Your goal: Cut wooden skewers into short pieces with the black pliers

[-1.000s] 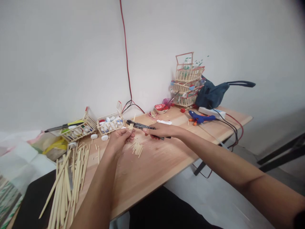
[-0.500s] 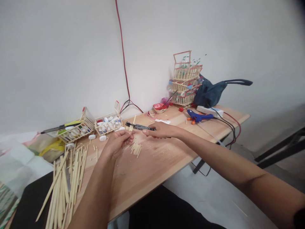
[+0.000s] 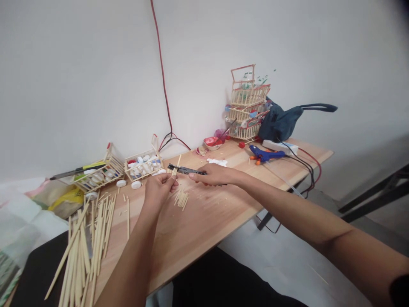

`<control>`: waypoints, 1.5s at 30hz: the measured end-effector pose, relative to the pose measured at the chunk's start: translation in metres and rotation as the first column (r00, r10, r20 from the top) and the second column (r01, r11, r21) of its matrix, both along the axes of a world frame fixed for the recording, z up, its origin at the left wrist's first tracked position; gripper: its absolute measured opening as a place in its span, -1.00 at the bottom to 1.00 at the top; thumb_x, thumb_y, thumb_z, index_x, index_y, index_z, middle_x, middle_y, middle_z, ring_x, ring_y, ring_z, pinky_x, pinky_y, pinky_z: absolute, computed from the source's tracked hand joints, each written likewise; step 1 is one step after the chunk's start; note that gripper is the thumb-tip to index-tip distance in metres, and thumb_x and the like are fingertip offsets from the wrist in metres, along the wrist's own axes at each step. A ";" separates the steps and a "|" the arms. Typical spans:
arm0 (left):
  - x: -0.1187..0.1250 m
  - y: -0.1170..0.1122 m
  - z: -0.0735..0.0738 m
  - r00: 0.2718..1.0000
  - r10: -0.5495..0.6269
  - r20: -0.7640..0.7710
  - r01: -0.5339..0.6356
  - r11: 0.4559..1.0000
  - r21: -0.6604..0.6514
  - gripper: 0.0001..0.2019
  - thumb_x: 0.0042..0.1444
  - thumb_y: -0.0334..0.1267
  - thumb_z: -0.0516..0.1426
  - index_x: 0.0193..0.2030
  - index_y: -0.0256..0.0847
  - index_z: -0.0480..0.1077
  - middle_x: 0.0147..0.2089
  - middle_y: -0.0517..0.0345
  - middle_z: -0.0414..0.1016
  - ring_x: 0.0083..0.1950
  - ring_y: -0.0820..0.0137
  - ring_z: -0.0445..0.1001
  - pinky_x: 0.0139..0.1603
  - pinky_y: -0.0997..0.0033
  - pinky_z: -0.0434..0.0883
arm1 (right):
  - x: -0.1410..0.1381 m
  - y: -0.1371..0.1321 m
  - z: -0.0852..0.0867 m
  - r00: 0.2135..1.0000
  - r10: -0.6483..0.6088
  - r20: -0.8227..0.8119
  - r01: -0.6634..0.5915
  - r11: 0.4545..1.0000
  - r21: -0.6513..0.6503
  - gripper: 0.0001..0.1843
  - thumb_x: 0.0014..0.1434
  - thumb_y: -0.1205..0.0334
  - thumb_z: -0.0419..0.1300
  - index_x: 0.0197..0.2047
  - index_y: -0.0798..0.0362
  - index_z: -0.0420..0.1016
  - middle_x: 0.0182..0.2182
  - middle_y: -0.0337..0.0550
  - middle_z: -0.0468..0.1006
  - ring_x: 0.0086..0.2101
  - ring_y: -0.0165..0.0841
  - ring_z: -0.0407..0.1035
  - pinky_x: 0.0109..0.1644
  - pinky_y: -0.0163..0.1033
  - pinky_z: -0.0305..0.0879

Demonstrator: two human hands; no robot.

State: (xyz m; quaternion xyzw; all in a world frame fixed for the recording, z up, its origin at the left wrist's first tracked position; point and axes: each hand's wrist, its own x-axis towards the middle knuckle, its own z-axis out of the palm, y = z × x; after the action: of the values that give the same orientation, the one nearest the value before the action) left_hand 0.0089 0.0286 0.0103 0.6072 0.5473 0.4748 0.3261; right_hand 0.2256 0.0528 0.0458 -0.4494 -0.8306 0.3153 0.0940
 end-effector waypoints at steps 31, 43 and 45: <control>-0.002 0.000 -0.003 0.967 0.108 -0.230 -0.091 0.992 0.085 -0.76 -0.03 -0.16 0.11 -0.62 -0.20 0.42 -0.62 0.16 0.44 -0.56 0.38 0.36 -0.44 0.42 0.22 | -0.014 -0.002 -0.007 0.991 -0.065 0.119 0.039 0.977 0.209 -0.15 0.08 -0.50 -0.17 -0.34 0.15 0.51 -0.44 0.03 0.54 -0.47 -0.30 0.38 -0.46 -0.30 0.09; -0.006 0.003 -0.012 0.889 0.132 -0.440 -0.107 0.991 0.081 -0.73 0.00 -0.21 0.07 -0.67 -0.18 0.39 -0.65 0.15 0.41 -0.56 0.37 0.33 -0.43 0.42 0.13 | -0.019 0.002 -0.032 0.986 -0.086 0.145 0.062 0.984 0.168 -0.07 0.12 -0.48 -0.25 -0.28 0.22 0.55 -0.36 0.14 0.58 -0.41 -0.24 0.44 -0.44 -0.29 0.12; -0.007 0.005 -0.015 0.903 0.113 -0.414 -0.100 0.994 0.052 -0.73 -0.02 -0.20 0.10 -0.68 -0.18 0.40 -0.67 0.14 0.40 -0.57 0.38 0.32 -0.44 0.42 0.14 | -0.019 0.000 -0.034 0.986 -0.083 0.144 0.058 0.983 0.173 -0.08 0.14 -0.46 -0.27 -0.28 0.22 0.55 -0.37 0.13 0.58 -0.43 -0.25 0.43 -0.45 -0.29 0.11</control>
State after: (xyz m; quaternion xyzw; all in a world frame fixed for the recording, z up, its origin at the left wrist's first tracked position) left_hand 0.0018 0.0333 -0.0048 0.6683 0.6293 0.3599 0.1665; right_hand 0.2069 0.0529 0.0114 -0.4917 -0.8424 0.2057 0.0795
